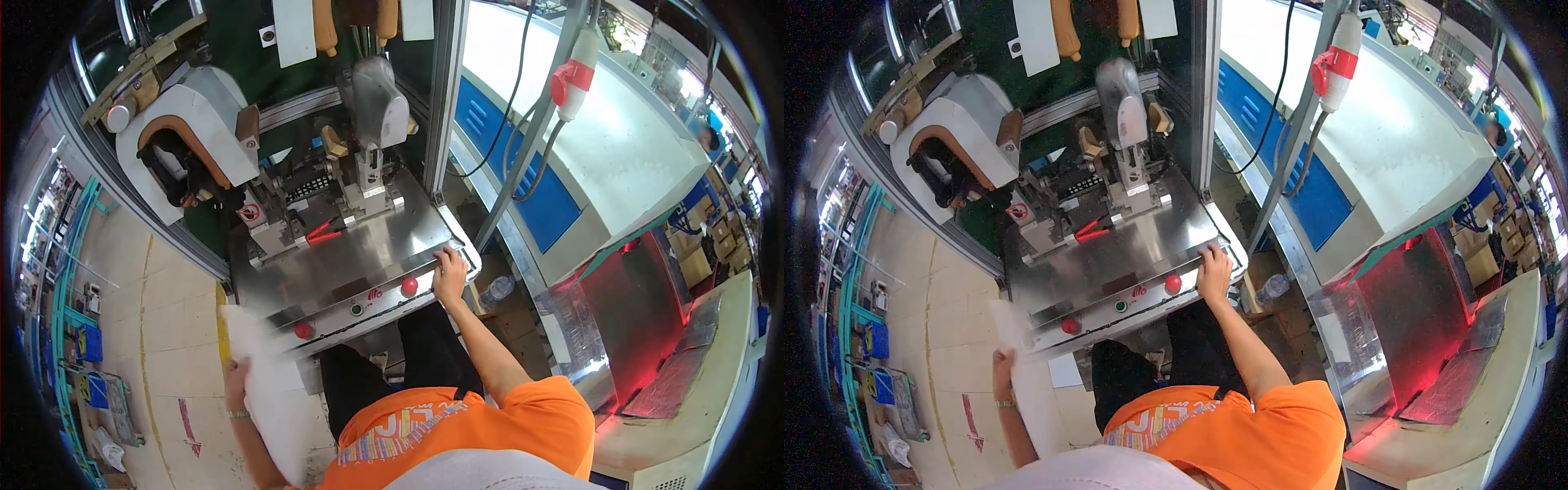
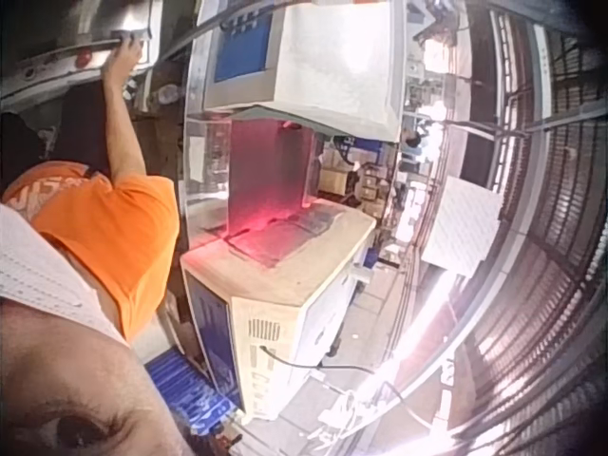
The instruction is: The person operates a shoe manufacturing machine in a factory setting. They place a black shoe upper into the machine's mold, press a button to activate the process, and then remove the finished shoe. The person also handles a white sheet of material, placing it into the machine before processing.
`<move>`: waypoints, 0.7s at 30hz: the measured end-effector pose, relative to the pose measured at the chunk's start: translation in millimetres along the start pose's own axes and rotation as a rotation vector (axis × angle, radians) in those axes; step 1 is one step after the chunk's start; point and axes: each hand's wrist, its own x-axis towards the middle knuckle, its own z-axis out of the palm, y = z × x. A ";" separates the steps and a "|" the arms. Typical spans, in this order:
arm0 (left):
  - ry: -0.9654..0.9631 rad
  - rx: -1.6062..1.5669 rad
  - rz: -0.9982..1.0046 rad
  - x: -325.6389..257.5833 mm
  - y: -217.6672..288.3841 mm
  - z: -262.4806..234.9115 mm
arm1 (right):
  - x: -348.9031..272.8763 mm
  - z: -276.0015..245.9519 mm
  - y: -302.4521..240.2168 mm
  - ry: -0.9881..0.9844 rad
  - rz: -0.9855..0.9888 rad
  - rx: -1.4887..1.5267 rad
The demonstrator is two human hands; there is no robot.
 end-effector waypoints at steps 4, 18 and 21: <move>-0.046 0.248 -0.039 4.2 11.8 -5.9 | 0.4 -0.4 4.0 -0.008 -0.003 0.000; 0.141 -0.482 0.032 13.9 16.8 15.1 | -0.6 -1.5 1.6 0.003 0.023 -0.019; 0.001 -0.067 0.103 23.0 -14.8 -8.2 | 0.0 -2.2 -1.3 -0.012 0.021 -0.018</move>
